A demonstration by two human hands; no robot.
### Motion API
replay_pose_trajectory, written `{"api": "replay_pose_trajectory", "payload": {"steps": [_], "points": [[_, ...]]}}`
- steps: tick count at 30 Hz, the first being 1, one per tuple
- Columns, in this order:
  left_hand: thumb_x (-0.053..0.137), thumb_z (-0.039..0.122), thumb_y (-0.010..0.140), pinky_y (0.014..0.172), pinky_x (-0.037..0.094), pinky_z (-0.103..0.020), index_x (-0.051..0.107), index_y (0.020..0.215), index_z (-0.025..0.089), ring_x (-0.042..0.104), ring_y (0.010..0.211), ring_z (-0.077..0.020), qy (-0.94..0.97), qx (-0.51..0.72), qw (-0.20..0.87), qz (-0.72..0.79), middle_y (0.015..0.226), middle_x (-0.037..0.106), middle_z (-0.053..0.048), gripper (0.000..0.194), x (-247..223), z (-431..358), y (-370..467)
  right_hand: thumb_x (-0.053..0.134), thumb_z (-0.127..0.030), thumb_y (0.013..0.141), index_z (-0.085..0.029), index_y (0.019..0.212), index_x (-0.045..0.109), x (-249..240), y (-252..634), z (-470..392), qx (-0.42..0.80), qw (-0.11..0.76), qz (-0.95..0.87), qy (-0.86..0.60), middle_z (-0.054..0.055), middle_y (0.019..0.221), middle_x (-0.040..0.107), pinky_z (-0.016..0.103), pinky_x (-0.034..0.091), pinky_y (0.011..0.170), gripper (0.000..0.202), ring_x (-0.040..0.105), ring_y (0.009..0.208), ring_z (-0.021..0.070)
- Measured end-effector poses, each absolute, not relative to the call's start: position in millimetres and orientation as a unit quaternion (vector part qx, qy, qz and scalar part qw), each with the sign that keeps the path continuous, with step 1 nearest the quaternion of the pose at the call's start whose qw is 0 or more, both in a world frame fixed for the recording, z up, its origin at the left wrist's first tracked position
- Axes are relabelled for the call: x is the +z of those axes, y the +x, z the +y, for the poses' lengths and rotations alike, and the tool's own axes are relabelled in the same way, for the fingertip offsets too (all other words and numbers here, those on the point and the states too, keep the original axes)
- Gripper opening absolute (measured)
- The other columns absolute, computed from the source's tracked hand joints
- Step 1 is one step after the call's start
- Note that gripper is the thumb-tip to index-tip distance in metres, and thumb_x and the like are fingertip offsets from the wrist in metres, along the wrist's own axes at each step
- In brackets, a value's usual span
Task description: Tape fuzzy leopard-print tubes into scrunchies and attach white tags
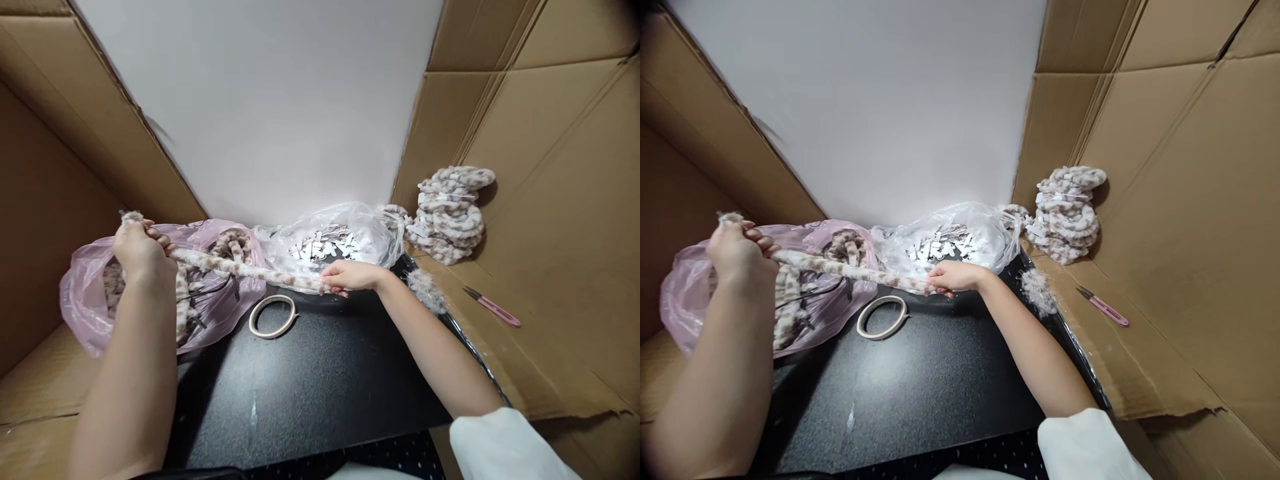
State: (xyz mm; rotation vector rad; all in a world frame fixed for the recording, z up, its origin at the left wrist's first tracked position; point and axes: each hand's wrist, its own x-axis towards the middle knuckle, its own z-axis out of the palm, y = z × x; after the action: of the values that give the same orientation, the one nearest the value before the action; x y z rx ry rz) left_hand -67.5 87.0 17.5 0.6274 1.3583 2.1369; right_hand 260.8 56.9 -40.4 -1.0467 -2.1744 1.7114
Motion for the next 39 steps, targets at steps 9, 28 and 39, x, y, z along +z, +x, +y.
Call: {"api": "replay_pose_trajectory", "payload": {"steps": [9, 28, 39], "points": [[0.027, 0.012, 0.100, 0.031, 0.012, -0.017, 0.040, 0.065, 0.016, 0.020, 0.028, -0.0027, 0.271, 0.792, 0.200, 0.509, 0.041, 0.031, 0.012, 0.038, 13, 89, -62, 0.051, -0.024, 0.086, -0.015, 0.062, 0.051, -23, 297, 63, 0.501, 0.102, -0.765, -0.392, -0.006, 0.052, 0.045, 0.021, 0.037, 0.049, 0.026, 0.042, 0.045, 0.0069], [0.040, 0.019, 0.096, 0.031, 0.012, -0.016, 0.048, 0.066, 0.016, 0.012, 0.031, -0.0044, 0.491, 0.719, 0.363, 0.333, 0.039, 0.023, 0.011, 0.031, 18, 59, -9, 0.066, -0.025, 0.080, -0.014, 0.102, 0.066, -19, 277, 49, 0.381, 0.067, -0.808, -0.444, 0.007, 0.094, 0.069, 0.025, 0.047, 0.068, 0.024, 0.064, 0.082, 0.0174], [0.059, 0.032, 0.088, 0.030, 0.016, -0.015, 0.051, 0.067, 0.015, 0.016, 0.033, -0.0034, 0.533, 0.697, 0.376, 0.297, 0.043, 0.026, 0.011, 0.028, 18, 54, -2, 0.060, -0.006, 0.074, -0.015, 0.067, 0.064, -31, 266, 45, 0.435, -0.012, -0.764, -0.476, 0.001, 0.060, 0.069, 0.021, 0.048, 0.059, 0.012, 0.065, 0.058, 0.0133]]}}
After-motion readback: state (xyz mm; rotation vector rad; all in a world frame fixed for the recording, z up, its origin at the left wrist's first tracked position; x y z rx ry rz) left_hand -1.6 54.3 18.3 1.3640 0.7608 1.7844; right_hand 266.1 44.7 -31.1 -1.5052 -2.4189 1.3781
